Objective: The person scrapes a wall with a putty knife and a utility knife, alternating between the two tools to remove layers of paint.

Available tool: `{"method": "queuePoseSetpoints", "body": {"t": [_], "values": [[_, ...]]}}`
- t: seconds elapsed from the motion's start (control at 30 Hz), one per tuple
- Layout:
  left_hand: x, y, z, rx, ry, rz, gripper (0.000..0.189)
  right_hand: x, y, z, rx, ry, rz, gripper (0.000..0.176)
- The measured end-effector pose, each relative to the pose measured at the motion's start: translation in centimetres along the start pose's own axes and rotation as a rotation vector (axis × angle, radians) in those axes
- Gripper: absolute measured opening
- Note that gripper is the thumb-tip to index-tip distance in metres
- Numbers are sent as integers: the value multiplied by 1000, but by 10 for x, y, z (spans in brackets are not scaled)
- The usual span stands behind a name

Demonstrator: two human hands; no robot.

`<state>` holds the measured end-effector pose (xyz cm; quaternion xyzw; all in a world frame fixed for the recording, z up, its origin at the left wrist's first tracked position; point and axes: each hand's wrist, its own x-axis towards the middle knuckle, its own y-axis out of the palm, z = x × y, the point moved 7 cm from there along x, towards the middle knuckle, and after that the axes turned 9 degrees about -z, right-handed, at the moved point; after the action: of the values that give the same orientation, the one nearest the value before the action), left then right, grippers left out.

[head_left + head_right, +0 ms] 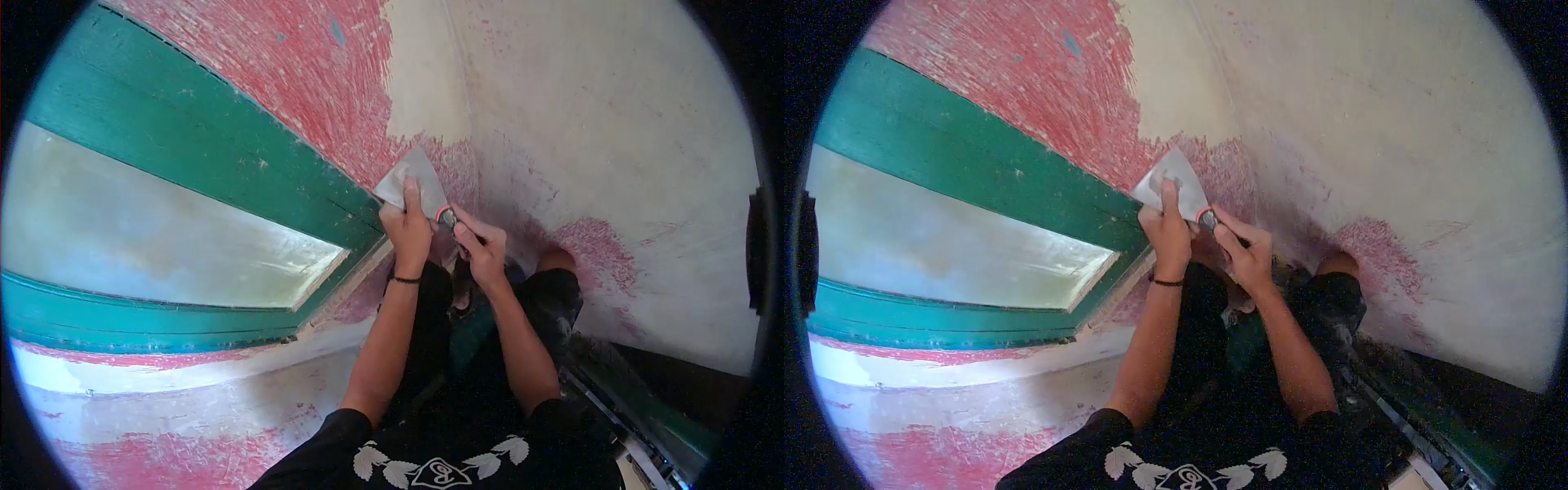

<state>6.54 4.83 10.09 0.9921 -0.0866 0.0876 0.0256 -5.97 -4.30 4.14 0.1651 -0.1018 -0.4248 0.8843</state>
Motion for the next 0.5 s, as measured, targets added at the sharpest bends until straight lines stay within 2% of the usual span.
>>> {"method": "queuePoseSetpoints", "body": {"t": [0.07, 0.17, 0.27, 0.37, 0.47, 0.5], "values": [[4, 7, -13, -45, 10, -10, 38, 3, 5, 15, 13, -22, -9, 38], [0, 3, -15, -12, 37, -55, 38, -3, 5, 8, 26, 58, 19, 35], [-3, -4, -6, -27, -32, -27, 38, -8, 10, 9, 46, -2, 4, 35], [2, -3, -16, 12, -2, 18, 38, -9, 13, 11, 48, 92, 8, 35], [21, 3, -21, -9, 203, -22, 38, -3, 21, 25, 126, 79, -11, 36], [19, 5, -24, -33, 201, -33, 38, -2, 20, 27, 116, 73, -9, 36]]}}
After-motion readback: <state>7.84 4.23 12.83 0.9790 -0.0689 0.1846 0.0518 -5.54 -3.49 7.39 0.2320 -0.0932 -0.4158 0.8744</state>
